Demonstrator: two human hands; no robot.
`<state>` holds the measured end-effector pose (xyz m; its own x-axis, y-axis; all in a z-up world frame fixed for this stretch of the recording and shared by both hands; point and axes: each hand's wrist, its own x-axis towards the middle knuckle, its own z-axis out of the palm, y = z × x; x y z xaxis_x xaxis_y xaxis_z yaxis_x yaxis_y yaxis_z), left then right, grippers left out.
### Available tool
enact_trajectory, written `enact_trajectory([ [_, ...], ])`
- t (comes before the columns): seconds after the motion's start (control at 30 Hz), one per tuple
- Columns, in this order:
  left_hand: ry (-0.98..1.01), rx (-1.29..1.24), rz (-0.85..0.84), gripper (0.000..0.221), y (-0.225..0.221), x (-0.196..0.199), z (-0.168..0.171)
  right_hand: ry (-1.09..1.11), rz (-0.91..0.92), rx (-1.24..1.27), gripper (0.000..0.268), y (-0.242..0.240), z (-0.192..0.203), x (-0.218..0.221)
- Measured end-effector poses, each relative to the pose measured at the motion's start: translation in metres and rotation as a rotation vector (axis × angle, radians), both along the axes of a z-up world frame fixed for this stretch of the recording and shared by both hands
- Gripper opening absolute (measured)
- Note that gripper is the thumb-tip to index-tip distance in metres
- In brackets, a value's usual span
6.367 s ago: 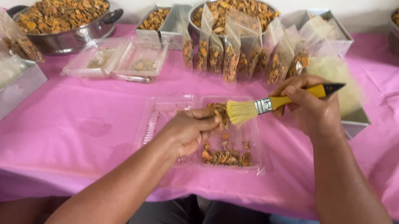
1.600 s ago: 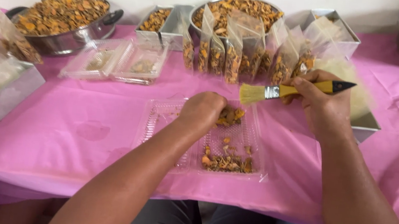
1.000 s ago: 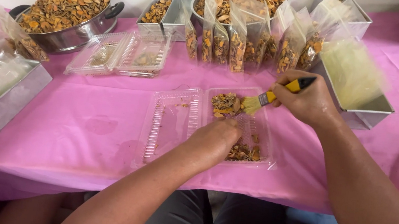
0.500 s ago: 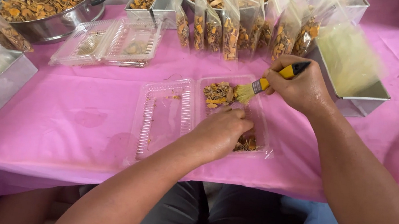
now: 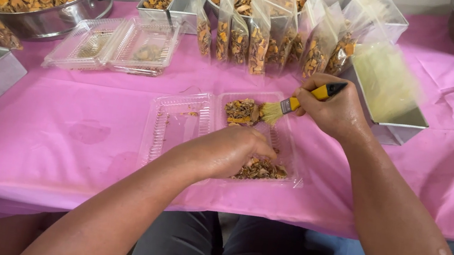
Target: Packing dried tea pieces into plastic containers by hand and arranging them with a brush
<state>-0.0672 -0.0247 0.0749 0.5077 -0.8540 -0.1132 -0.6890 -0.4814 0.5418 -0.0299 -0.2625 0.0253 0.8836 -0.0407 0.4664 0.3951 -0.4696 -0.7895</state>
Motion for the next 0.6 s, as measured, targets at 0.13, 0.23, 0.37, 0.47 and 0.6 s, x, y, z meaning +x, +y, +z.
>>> enact_trajectory([
  [0.13,-0.022,0.153,-0.083,0.044,0.003,0.003,-0.001,-0.02,0.023,0.051,0.01,0.004,0.003,-0.005],
  [0.23,0.023,0.211,-0.016,0.042,-0.001,0.009,-0.009,-0.039,0.019,0.048,0.01,0.007,0.004,-0.01],
  [0.37,-0.073,0.203,0.002,0.043,0.008,0.009,-0.003,-0.02,-0.007,0.0,0.012,0.005,0.005,-0.007],
  [0.47,-0.179,0.279,0.052,0.037,0.012,0.009,-0.008,-0.02,-0.024,-0.025,0.012,0.003,0.001,-0.005],
  [0.6,-0.397,0.435,0.08,0.027,0.003,0.017,-0.032,0.008,-0.062,-0.045,0.011,0.008,0.001,-0.007],
])
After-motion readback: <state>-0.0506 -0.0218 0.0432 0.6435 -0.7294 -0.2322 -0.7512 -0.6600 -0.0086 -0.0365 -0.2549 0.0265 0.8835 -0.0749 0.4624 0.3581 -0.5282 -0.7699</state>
